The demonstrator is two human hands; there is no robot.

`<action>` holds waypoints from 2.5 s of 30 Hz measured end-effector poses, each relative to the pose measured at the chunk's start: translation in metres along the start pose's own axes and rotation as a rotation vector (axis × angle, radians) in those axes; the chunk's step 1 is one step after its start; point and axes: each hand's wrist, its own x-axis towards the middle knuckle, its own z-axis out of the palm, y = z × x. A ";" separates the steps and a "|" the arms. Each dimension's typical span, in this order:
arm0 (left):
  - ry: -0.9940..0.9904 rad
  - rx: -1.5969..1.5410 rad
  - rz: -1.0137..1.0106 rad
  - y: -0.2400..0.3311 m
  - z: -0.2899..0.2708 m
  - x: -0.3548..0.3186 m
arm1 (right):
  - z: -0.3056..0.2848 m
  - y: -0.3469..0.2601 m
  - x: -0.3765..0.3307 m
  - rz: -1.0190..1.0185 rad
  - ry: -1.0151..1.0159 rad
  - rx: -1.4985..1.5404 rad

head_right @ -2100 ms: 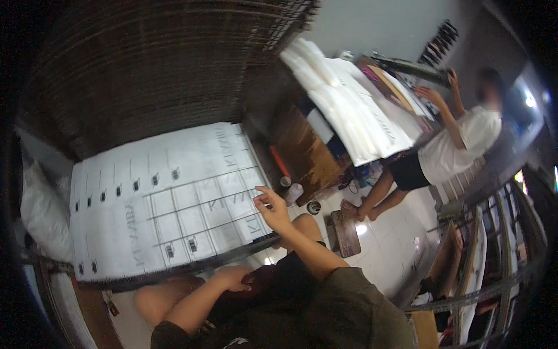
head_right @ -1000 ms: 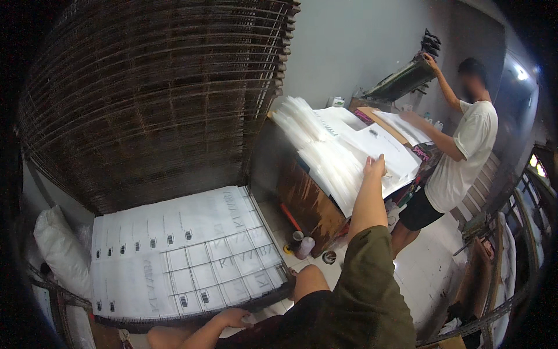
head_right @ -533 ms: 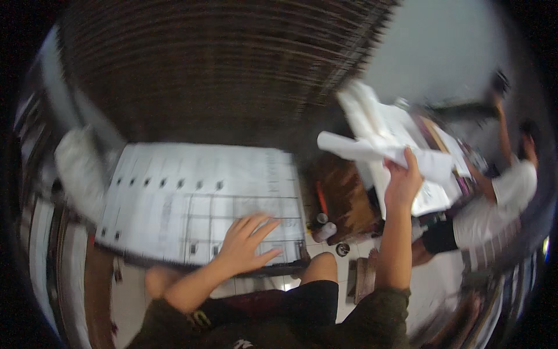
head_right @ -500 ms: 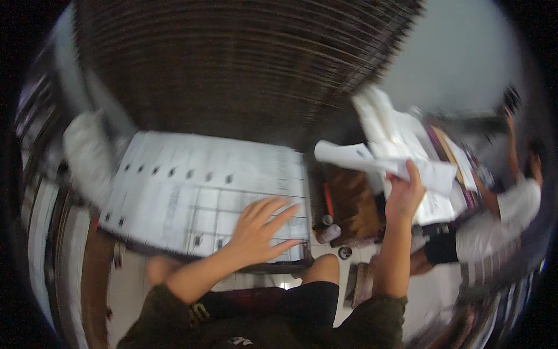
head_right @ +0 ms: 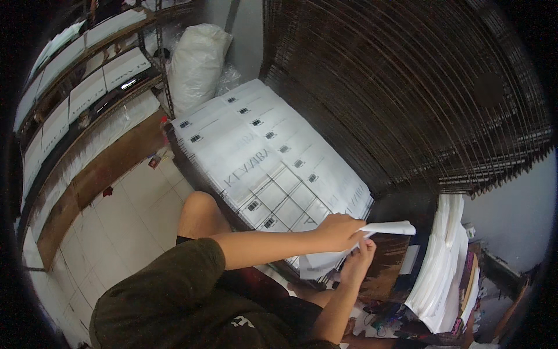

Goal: The person sits on the floor and repeatedly picks up white paper sheets from a nearby table, then places them onto a large stack on a wire rack. The person handles the papers one at a time, aligning them before adding them to the stack.

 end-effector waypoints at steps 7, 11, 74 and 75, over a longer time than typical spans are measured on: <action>0.593 -0.335 -0.231 -0.043 -0.017 -0.074 | 0.056 -0.027 -0.002 -0.192 -0.259 -0.351; 0.545 -0.064 0.062 -0.036 0.001 -0.167 | 0.118 -0.067 -0.002 -0.389 -0.758 -0.965; -1.205 0.183 0.169 -0.122 0.085 -0.191 | 0.136 0.335 0.094 0.246 -0.278 -0.383; -1.204 0.215 0.183 -0.120 0.084 -0.191 | 0.137 0.334 0.092 0.238 -0.275 -0.385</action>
